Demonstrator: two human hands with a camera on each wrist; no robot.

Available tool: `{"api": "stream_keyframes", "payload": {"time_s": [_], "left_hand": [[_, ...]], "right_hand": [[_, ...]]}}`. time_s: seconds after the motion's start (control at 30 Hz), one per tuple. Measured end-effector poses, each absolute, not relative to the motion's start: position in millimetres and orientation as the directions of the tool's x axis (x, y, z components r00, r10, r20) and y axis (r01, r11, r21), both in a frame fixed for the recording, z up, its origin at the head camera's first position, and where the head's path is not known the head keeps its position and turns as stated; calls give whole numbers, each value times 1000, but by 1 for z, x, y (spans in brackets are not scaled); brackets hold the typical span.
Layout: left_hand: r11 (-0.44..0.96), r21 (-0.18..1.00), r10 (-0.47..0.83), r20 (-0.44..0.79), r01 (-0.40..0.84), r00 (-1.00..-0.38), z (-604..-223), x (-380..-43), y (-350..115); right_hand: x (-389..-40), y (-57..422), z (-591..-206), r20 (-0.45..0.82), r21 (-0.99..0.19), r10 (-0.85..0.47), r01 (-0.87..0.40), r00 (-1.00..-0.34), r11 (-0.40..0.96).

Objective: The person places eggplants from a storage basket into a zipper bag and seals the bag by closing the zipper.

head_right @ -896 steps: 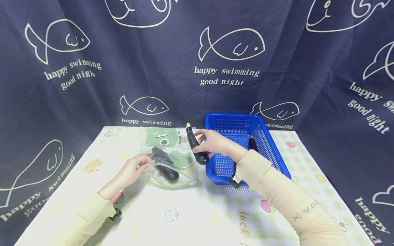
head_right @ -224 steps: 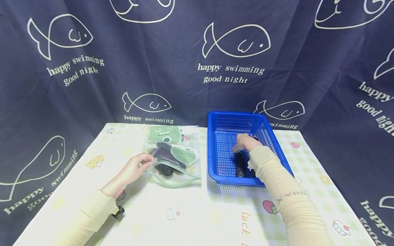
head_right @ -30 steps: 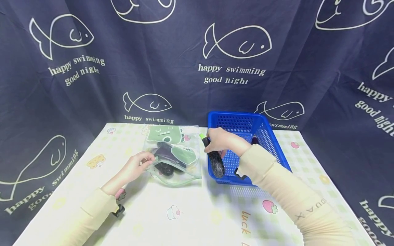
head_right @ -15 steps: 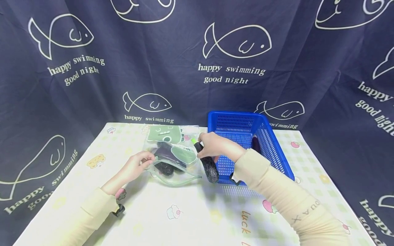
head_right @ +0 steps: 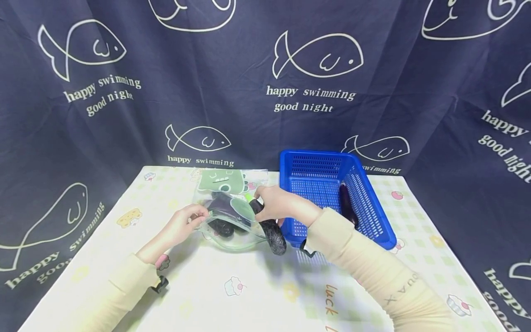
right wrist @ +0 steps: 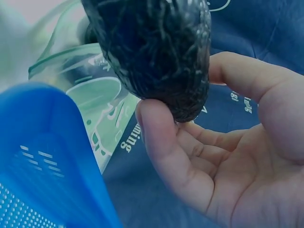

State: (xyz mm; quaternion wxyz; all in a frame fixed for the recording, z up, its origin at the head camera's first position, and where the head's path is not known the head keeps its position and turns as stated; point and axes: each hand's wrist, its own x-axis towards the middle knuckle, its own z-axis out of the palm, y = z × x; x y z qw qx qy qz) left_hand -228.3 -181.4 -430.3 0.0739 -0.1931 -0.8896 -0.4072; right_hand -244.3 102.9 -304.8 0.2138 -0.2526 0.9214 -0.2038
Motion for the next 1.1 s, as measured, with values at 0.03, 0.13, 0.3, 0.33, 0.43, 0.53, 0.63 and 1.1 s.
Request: {"api": "stream_keyframes", "payload": {"time_s": [0.03,0.13,0.3,0.33,0.43,0.53,0.63,1.1], "left_hand": [[595,695,283,289,403,-915,-430,-228,-181],[597,694,283,288,404,-915,-431,-228,-181],[598,693,281,289,403,-915,-431,-228,-181],[599,693,280,290,403,-915,-431,-228,-181],[598,693,280,289,402,-915,-431,-228,-180],[596,695,281,289,403,-915,-431,-228,-180],[594,696,283,290,404,-914,-431,-228,-180],[590,701,281,286,400,-916,-432,-228,-180]], "right_hand": [[-244,102,-306,-288,-486,-558,-383,-778,786],[-243,101,-309,-286,-496,-571,-391,-770,776],[-243,99,-314,-271,-511,-591,-407,-760,757],[-242,98,-314,-268,-513,-596,-411,-757,753],[-241,96,-316,-259,-523,-613,-425,-746,739],[-239,94,-318,-251,-530,-628,-438,-737,726],[-238,92,-321,-245,-536,-637,-446,-731,717],[-236,85,-333,-149,-498,-709,-567,-689,656]]}}
